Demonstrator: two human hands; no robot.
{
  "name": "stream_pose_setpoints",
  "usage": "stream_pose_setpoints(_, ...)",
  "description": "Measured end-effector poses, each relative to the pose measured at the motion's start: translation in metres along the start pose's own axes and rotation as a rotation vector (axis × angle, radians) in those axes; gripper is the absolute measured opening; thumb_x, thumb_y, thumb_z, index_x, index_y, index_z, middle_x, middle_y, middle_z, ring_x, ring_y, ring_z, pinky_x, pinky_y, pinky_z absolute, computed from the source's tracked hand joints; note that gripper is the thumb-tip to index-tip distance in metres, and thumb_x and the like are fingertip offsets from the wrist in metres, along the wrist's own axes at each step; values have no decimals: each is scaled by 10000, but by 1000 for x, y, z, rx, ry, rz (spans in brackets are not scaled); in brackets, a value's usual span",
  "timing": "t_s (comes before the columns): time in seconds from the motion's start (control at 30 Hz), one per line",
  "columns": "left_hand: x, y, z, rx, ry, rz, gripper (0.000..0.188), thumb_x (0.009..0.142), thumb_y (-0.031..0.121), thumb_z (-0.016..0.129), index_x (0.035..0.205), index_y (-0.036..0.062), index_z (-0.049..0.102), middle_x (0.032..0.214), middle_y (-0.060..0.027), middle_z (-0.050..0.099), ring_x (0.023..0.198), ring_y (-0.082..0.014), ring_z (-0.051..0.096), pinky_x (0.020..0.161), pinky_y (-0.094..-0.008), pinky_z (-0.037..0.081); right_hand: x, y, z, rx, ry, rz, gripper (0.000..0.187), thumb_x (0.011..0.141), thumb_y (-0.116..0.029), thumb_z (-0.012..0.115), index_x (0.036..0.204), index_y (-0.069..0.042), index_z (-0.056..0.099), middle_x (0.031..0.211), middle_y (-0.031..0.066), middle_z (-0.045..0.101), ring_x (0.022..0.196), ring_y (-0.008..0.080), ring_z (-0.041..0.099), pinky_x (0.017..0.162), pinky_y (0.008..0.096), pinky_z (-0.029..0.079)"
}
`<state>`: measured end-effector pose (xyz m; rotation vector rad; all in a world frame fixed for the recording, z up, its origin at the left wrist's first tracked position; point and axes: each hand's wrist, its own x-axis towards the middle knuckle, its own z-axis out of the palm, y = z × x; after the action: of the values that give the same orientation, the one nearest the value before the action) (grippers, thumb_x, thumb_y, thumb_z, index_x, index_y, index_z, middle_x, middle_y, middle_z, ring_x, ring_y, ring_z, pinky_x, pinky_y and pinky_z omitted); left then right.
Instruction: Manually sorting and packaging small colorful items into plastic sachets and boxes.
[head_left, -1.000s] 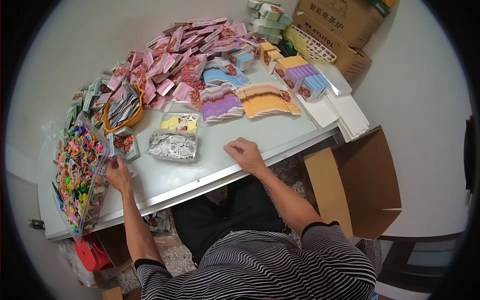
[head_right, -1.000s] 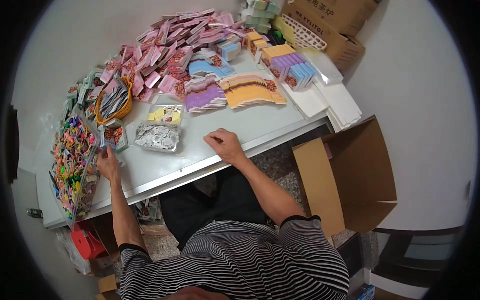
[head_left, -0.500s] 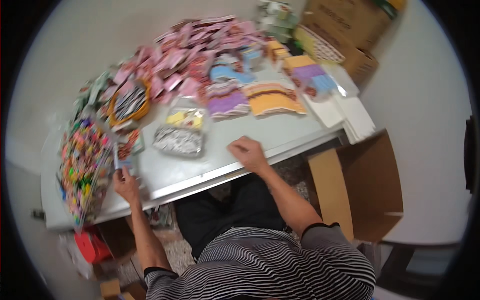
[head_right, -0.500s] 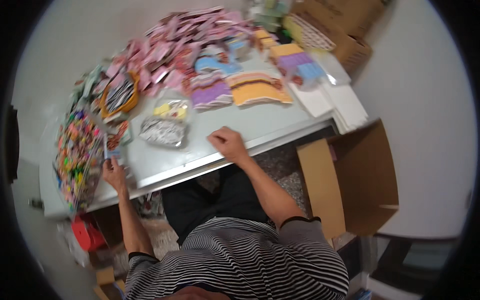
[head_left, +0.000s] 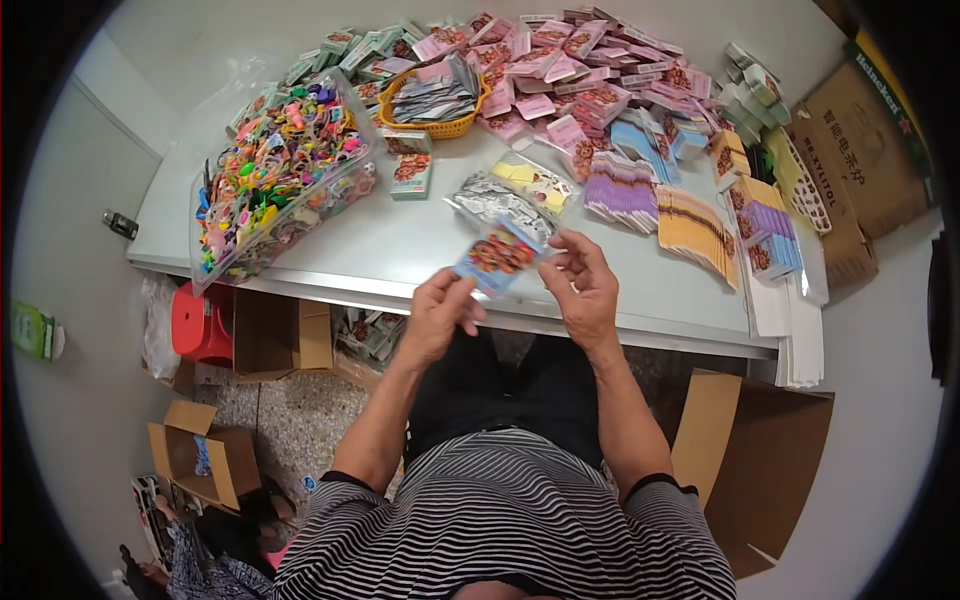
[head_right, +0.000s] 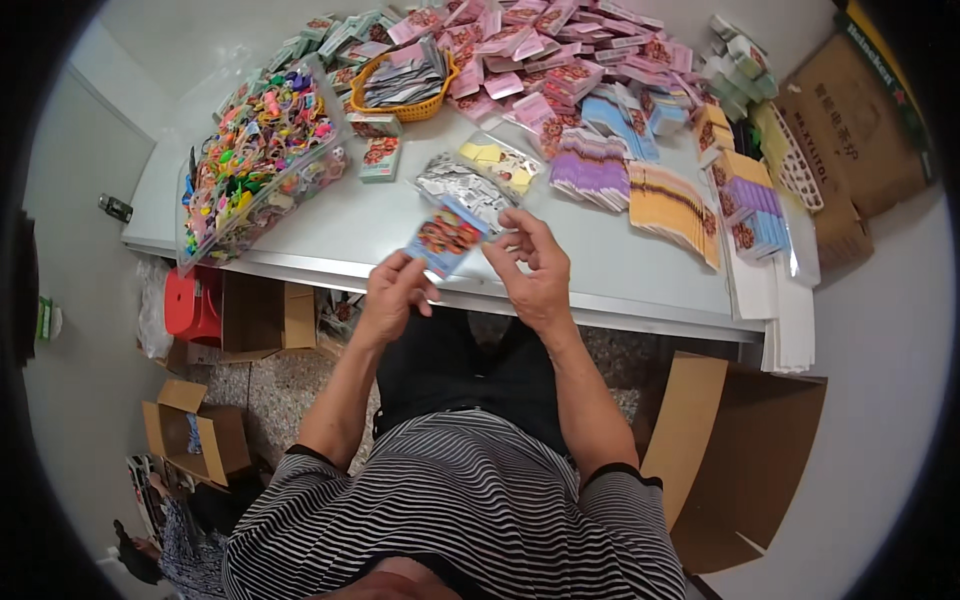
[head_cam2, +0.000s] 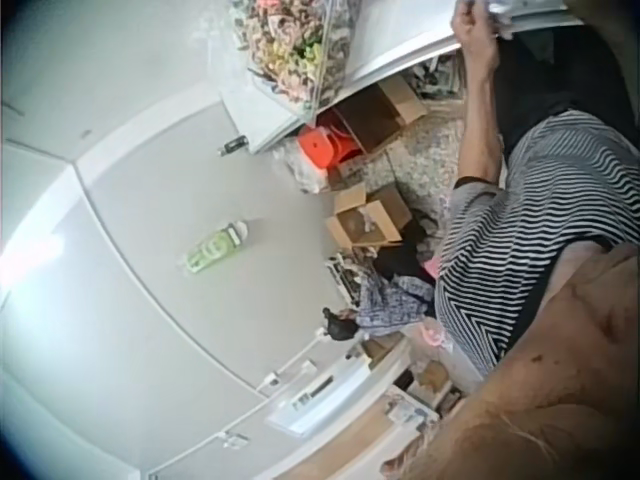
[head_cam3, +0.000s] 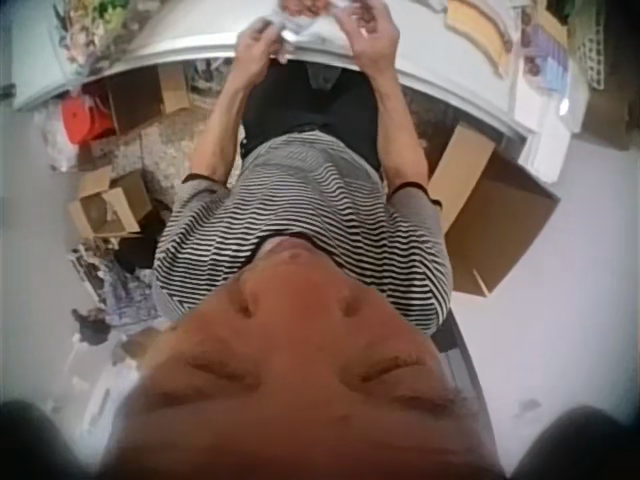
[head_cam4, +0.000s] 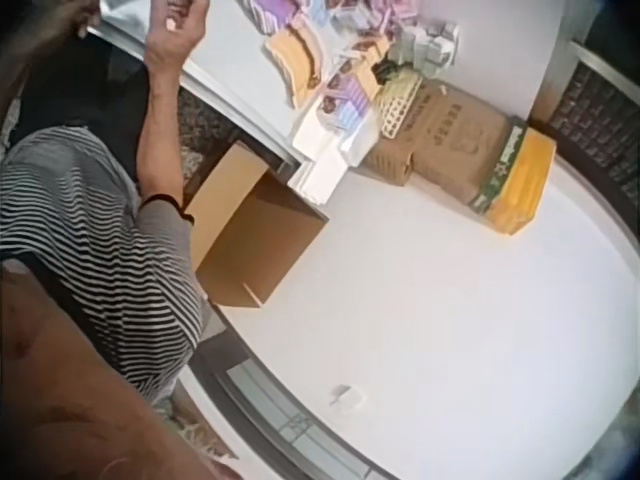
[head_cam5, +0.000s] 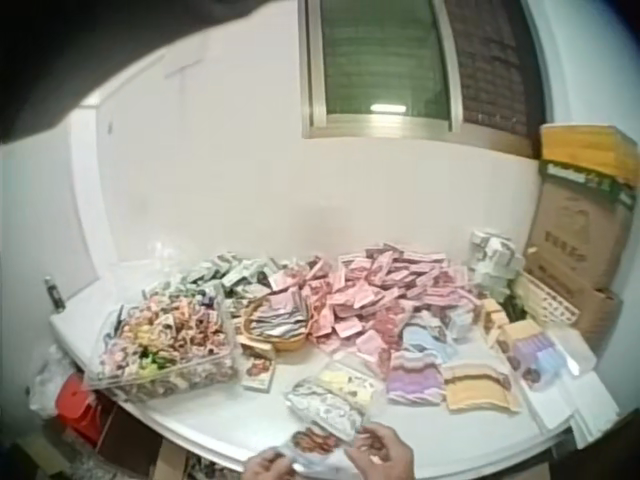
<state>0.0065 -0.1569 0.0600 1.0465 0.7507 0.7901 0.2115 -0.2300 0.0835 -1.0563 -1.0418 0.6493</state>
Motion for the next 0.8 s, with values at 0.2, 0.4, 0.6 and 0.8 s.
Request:
stream_pose_setpoints(0.2,23,-22,48,47,-254,-74,256,1002,186,623,1175,-2,614,899,-68,692,685,-117,669,525,-241,549,-23,-7,-50,-158,126,52,284,899,10,717,1170,16,632,987,59,678,811,88,631,711,226,514)
stream_pose_setpoints(0.4,62,-43,0,669,143,350,385,967,169,669,1289,-19,571,1004,-96,684,669,-99,614,561,-255,516,1,-9,-137,-485,319,-175,278,875,2,749,1137,14,658,983,57,675,835,102,644,768,247,529)
stream_pose_setpoints(0.6,97,-27,-20,659,361,315,305,966,227,689,1146,-16,656,940,-54,684,719,-94,600,602,-242,474,12,-59,-312,-896,697,-201,285,886,-78,753,1147,5,677,946,61,687,780,107,634,727,267,529)
stream_pose_setpoints(0.8,108,-32,-19,691,379,307,249,965,219,687,1048,-15,695,858,-29,674,664,-78,540,603,-243,455,25,-20,-404,-993,787,-157,300,889,-116,754,1155,7,685,985,94,702,807,126,665,737,272,549)
